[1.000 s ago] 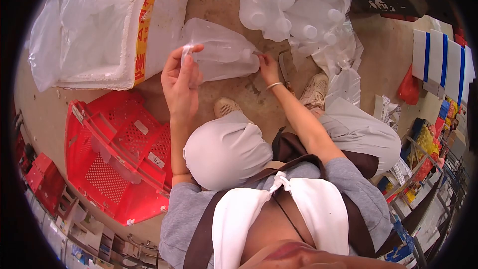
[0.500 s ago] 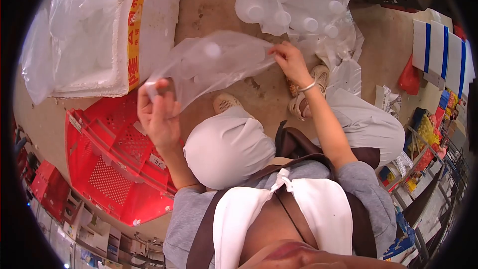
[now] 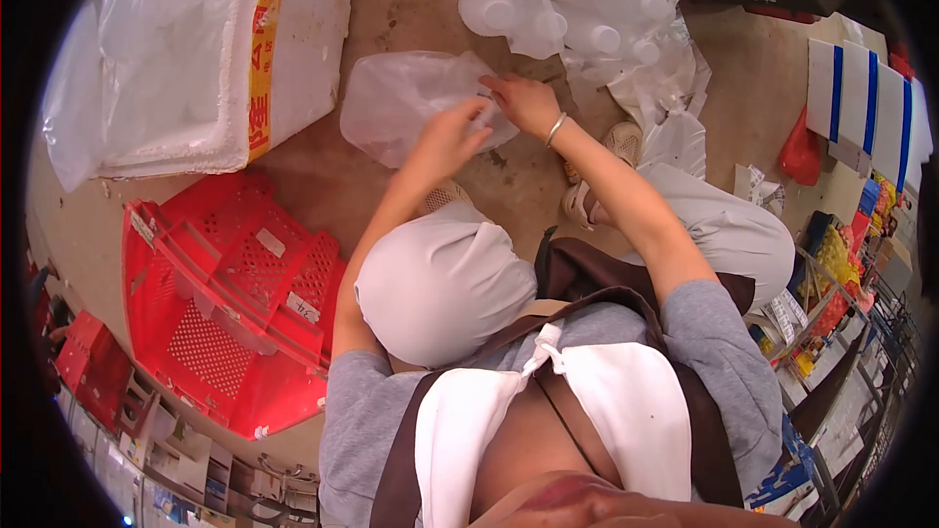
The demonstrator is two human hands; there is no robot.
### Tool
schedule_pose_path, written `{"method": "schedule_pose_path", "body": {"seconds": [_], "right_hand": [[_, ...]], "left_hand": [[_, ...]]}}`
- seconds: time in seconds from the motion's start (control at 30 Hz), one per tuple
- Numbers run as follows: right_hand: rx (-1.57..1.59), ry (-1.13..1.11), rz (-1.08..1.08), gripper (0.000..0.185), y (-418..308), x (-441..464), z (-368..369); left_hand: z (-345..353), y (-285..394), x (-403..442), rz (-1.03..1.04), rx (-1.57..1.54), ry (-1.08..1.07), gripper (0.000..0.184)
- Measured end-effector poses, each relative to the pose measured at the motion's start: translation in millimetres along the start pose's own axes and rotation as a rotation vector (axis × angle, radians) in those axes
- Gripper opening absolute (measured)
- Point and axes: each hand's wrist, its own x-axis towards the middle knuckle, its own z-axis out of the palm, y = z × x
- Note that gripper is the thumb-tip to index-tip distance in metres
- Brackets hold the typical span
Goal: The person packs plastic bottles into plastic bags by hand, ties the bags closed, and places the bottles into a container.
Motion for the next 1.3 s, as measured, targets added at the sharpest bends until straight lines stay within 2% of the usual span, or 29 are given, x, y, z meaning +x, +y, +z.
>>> {"method": "schedule_pose_path", "body": {"seconds": [0.1,0.2,0.3,0.4,0.5,0.6,0.7,0.8,0.9,1.0,1.1,1.2,1.3], "right_hand": [[1.363,-0.314,0.348,0.040,5.1,11.5,-13.8],[2.200,-0.329,0.264,0.056,17.3,-16.0,-25.6],[2.523,-0.343,0.241,0.063,23.8,-35.3,-25.4],[2.506,-0.286,0.341,0.063,22.2,-36.9,-21.6],[2.539,-0.268,0.248,0.061,29.6,-38.6,-24.9],[2.471,-0.319,0.256,0.054,37.2,-38.0,-25.1],[1.767,-0.126,0.615,0.042,51.8,-27.0,13.1],[1.297,-0.228,0.376,0.027,26.6,-26.3,21.5],[0.899,-0.072,-0.149,0.028,3.0,-19.2,43.9],[0.042,0.151,-0.388,0.029,-16.4,-24.8,50.5],[-0.187,-0.130,-0.275,0.023,-20.1,-23.5,43.0],[-0.503,-0.306,-0.351,0.016,-28.1,-15.1,35.9],[-0.483,-0.229,-0.365,0.012,-38.1,-15.5,2.0]], "left_hand": [[38.8,-3.2,11.6,-0.055,0.476,-0.055,0.032],[51.7,-1.1,18.4,-0.057,0.665,-0.048,0.034],[79.7,-14.7,13.4,-0.063,0.796,-0.072,0.032],[97.8,-29.5,15.2,0.089,0.891,0.117,0.033],[101.9,-36.2,21.7,0.113,0.843,0.071,0.036],[106.1,-36.7,20.6,0.047,0.885,0.028,0.039],[88.4,-32.0,6.5,0.036,0.779,-0.055,0.044],[67.2,-29.8,-16.1,0.005,0.694,-0.047,0.045],[58.3,-38.9,-40.9,0.052,0.669,-0.063,0.051],[59.0,-46.2,-59.3,0.076,0.642,-0.052,0.058],[50.6,-48.5,-69.8,0.042,0.661,-0.003,0.063],[39.4,-52.9,-67.9,0.063,0.718,0.052,0.062],[30.2,-44.2,-60.2,-0.012,0.698,0.080,0.061]]}}
